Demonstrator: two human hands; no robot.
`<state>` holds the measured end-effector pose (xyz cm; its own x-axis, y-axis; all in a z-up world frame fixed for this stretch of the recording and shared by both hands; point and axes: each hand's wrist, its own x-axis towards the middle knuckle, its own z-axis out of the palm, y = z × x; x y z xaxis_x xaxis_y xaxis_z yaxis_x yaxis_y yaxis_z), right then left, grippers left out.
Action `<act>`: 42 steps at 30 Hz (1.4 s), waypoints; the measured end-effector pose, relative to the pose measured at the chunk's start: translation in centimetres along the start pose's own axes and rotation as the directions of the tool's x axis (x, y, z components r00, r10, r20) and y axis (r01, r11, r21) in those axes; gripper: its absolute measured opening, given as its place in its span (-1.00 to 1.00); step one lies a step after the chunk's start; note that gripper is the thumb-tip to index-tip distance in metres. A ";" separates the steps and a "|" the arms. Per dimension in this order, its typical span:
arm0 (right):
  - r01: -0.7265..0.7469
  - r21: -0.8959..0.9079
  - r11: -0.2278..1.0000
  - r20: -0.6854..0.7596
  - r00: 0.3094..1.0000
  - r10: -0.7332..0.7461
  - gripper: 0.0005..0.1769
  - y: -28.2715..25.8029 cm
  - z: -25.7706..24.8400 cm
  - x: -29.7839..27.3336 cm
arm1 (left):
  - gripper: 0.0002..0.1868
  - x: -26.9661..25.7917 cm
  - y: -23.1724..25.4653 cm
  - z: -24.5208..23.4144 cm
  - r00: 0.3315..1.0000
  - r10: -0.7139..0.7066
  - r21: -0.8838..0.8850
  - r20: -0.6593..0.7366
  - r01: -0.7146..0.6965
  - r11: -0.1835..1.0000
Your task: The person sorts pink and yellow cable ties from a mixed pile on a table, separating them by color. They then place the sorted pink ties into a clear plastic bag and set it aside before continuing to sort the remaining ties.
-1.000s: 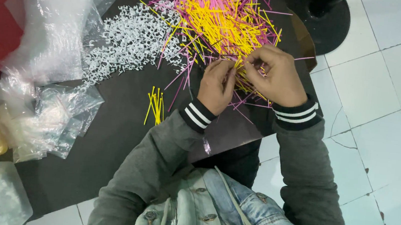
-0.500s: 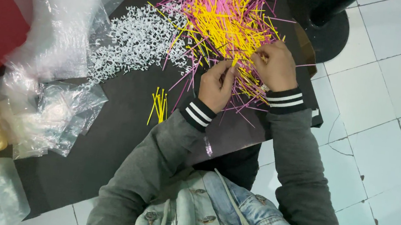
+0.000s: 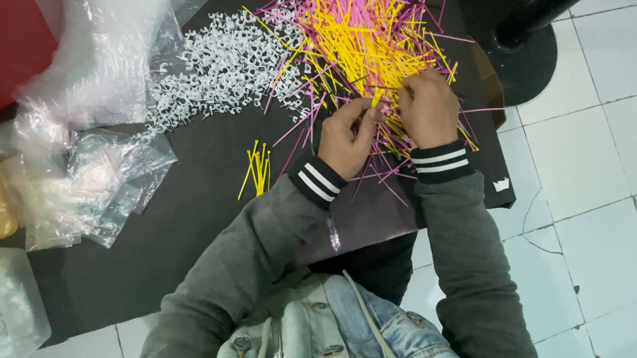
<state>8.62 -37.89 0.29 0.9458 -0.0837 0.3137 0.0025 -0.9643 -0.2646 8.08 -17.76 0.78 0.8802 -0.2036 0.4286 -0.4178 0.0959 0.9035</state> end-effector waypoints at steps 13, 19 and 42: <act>0.079 -0.096 0.992 0.071 0.995 -0.072 -0.91 -0.6 -6.2 0.6 | -0.80 0.3 -0.7 0.1 0.989 0.104 0.092 -0.104 -0.095 0.991; 0.102 -0.017 0.995 0.213 0.972 -0.096 -0.86 -4.6 -9.6 0.2 | -0.84 1.2 1.5 -0.7 0.953 0.287 0.188 -0.095 -0.266 0.945; 0.202 0.486 0.850 -0.083 0.979 -0.185 -0.61 -8.7 -10.5 -0.5 | -0.71 0.9 0.5 -0.2 0.992 -0.079 0.106 0.094 0.069 0.992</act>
<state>4.69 -32.05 11.97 0.8988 0.0761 0.4317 0.3511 -0.7146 -0.6050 8.74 -17.67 1.57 0.8853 -0.3016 0.3539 -0.3776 -0.0223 0.9257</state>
